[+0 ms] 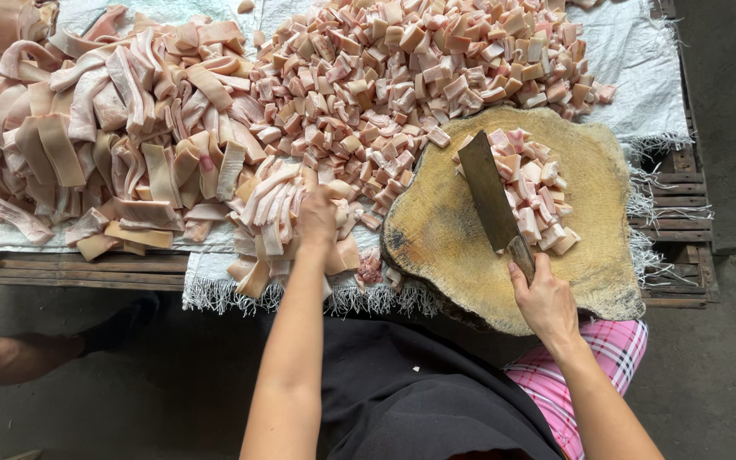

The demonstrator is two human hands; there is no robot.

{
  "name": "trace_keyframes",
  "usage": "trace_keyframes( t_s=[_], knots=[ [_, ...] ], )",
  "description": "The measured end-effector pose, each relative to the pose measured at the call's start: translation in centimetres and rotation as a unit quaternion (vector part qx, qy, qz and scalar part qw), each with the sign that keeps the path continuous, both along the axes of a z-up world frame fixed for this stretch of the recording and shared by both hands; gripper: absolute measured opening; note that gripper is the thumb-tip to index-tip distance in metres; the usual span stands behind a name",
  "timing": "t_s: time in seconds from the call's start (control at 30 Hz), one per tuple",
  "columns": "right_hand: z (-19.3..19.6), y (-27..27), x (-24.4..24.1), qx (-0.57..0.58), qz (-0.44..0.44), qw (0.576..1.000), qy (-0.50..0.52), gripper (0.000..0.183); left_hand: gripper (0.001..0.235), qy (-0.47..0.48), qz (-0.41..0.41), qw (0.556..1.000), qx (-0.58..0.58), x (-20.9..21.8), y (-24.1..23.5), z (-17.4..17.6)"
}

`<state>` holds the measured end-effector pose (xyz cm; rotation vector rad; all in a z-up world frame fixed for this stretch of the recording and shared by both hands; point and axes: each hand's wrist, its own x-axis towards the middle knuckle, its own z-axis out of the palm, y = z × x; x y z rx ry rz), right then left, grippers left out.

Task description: The person uses a large cleaver to chop strips of raw pork skin into small cubes on a wooden cutting board. They repeatedly pick up strips from a pile, cut them into pieces, and push the finished cubes aside.

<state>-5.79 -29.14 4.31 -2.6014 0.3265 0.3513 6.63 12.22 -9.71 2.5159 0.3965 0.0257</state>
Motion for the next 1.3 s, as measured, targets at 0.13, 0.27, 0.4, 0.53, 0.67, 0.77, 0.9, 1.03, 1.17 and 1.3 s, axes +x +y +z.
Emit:
trace_keyframes(
  t_s=[0.13, 0.27, 0.4, 0.53, 0.67, 0.77, 0.9, 1.03, 1.17, 1.3],
  knots=[
    [-0.5, -0.3, -0.1, 0.005, 0.005, 1.0, -0.014, 0.047, 0.032, -0.024, 0.096, 0.977, -0.192, -0.3, 3.9, 7.9],
    [-0.4, -0.3, -0.2, 0.018, -0.001, 1.0, 0.0, 0.047, 0.026, 0.026, 0.048, 0.967, -0.25, -1.8, 3.0, 17.5],
    [-0.3, -0.2, -0.1, 0.03, 0.003, 0.999, -0.017, 0.045, 0.03, 0.032, -0.013, 0.906, -0.422, -2.5, -2.0, 22.9],
    [-0.1, 0.0, -0.2, 0.045, -0.009, 0.999, -0.005, 0.043, 0.032, -0.005, -0.033, 0.794, -0.607, -3.4, -6.4, 22.9],
    [-0.2, 0.0, -0.2, 0.052, -0.007, 0.998, -0.028, 0.042, 0.031, -0.003, 0.023, 0.827, -0.562, -5.1, -10.4, 15.9],
    [-0.1, -0.2, -0.3, 0.068, 0.001, 0.997, -0.043, 0.04, 0.031, 0.043, 0.053, 0.936, -0.346, -8.1, -11.0, 10.7],
    [1.3, 0.4, -0.2, 0.099, -0.003, 0.995, -0.022, 0.038, 0.029, 0.058, 0.076, 0.939, -0.331, -9.3, -9.5, 7.9],
    [4.1, 1.6, 0.0, 0.128, 0.016, 0.991, -0.041, 0.04, 0.035, 0.006, 0.047, 0.932, -0.361, -9.2, -7.2, 7.8],
    [6.0, 2.1, 0.4, 0.176, 0.05, 0.966, -0.184, 0.041, 0.036, 0.022, 0.042, 0.943, -0.328, -9.9, -6.3, 8.5],
    [4.2, 3.2, 0.8, 0.205, 0.067, 0.96, -0.18, 0.038, 0.032, 0.042, 0.056, 0.958, -0.276, -10.1, -6.1, 8.5]
  ],
)
